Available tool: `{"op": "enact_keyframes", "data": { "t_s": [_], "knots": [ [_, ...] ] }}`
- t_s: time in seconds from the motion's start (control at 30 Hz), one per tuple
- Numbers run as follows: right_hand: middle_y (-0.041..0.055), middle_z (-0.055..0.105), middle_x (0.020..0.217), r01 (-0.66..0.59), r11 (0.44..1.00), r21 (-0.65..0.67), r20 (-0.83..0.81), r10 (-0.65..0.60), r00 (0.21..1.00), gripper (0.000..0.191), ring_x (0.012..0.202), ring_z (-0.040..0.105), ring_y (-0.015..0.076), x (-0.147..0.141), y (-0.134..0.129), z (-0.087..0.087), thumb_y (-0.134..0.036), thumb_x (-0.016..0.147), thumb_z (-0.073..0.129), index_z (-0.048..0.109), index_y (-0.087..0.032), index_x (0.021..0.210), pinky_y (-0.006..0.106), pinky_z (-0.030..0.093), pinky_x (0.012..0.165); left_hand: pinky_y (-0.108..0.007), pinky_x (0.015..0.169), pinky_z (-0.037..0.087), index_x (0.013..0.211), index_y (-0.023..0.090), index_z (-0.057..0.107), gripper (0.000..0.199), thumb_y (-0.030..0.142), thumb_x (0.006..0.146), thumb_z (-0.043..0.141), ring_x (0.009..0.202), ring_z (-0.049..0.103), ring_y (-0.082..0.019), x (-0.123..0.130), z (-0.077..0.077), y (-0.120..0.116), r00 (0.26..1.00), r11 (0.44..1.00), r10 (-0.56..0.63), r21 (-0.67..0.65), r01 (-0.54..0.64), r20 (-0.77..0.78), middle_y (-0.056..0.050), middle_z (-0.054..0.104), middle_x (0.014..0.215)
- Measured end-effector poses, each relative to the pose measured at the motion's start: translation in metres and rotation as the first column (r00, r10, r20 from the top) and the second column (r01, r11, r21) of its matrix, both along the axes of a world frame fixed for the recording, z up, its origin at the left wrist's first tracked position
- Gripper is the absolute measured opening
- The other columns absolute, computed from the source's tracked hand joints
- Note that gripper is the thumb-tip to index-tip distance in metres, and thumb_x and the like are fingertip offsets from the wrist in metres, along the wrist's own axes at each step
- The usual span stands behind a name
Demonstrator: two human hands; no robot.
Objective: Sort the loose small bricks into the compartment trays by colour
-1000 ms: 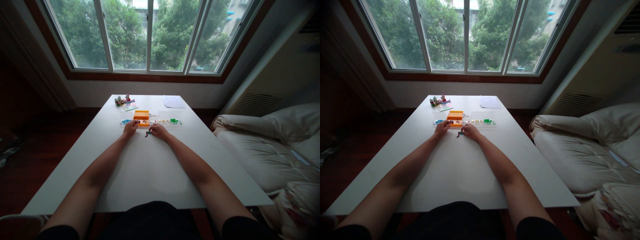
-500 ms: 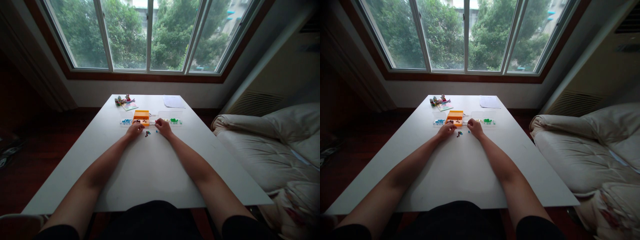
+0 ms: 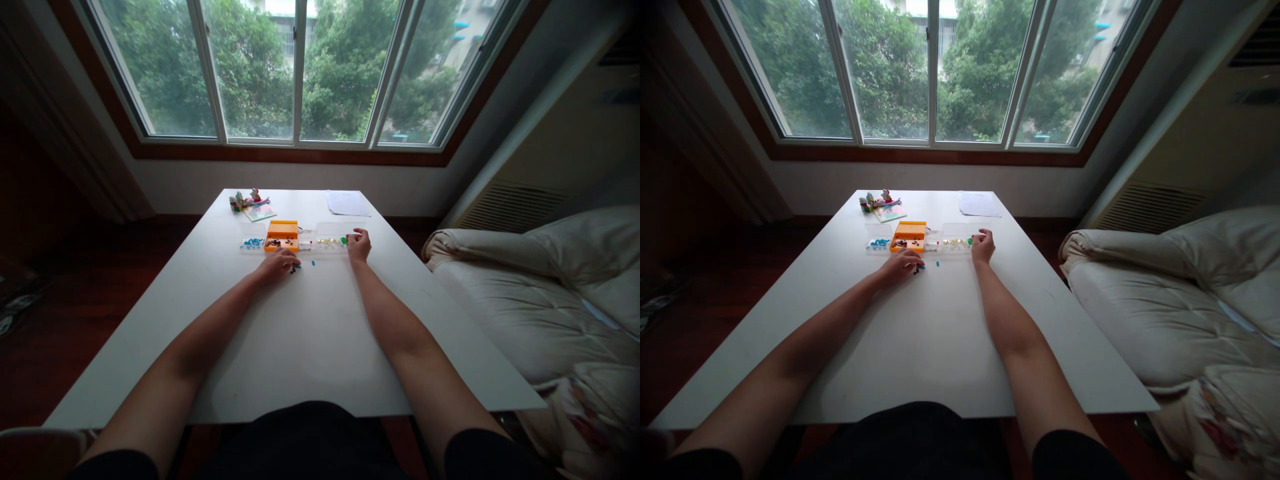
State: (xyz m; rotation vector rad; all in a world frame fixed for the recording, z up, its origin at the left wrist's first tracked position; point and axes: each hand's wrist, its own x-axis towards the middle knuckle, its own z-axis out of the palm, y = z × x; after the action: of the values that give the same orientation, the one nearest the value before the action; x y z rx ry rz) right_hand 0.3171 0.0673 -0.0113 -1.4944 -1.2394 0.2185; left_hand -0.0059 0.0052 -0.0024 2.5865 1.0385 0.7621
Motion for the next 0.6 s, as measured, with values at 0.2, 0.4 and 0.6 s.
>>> {"op": "enact_keyframes", "data": {
  "t_s": [0.2, 0.4, 0.6],
  "knots": [
    [0.0066, 0.073, 0.085, -0.077, 0.997, -0.007, 0.004, 0.077, 0.997, 0.030, 0.078, 0.066, 0.0213, -0.023, -0.008, 0.003, -0.030, 0.085, 0.048, 0.067, -0.018, 0.104, 0.031, 0.050, 0.078, -0.038, 0.100, 0.047, 0.104, 0.025, 0.080, 0.032, 0.013, 0.089, 0.055, 0.111, 0.059, -0.024, -0.001, -0.002, 0.002, 1.000, 1.000, 0.003, 0.018, -0.003, 0.026, -0.008, 0.072, 0.113],
    [0.0043, 0.071, 0.081, -0.189, 0.982, 0.006, 0.114, 0.187, 0.976, 0.028, 0.073, 0.062, 0.0200, -0.037, -0.015, 0.002, -0.030, 0.085, 0.050, 0.070, -0.019, 0.101, 0.030, 0.048, 0.075, -0.040, 0.102, 0.046, 0.093, 0.023, 0.078, 0.022, 0.016, 0.088, 0.058, 0.107, 0.059, -0.024, -0.008, -0.006, 0.009, 0.996, 0.996, 0.083, 0.026, -0.084, 0.028, -0.008, 0.071, 0.105],
    [0.0025, 0.069, 0.077, -0.236, 0.972, -0.016, 0.166, 0.235, 0.958, 0.027, 0.069, 0.060, 0.0186, -0.045, -0.018, 0.000, -0.028, 0.083, 0.052, 0.071, -0.019, 0.099, 0.029, 0.047, 0.072, -0.041, 0.099, 0.048, 0.092, 0.023, 0.077, 0.023, 0.013, 0.085, 0.058, 0.107, 0.059, -0.025, -0.012, -0.009, 0.013, 0.988, 0.988, 0.153, 0.023, -0.154, 0.036, -0.008, 0.070, 0.104]
  ]
}}
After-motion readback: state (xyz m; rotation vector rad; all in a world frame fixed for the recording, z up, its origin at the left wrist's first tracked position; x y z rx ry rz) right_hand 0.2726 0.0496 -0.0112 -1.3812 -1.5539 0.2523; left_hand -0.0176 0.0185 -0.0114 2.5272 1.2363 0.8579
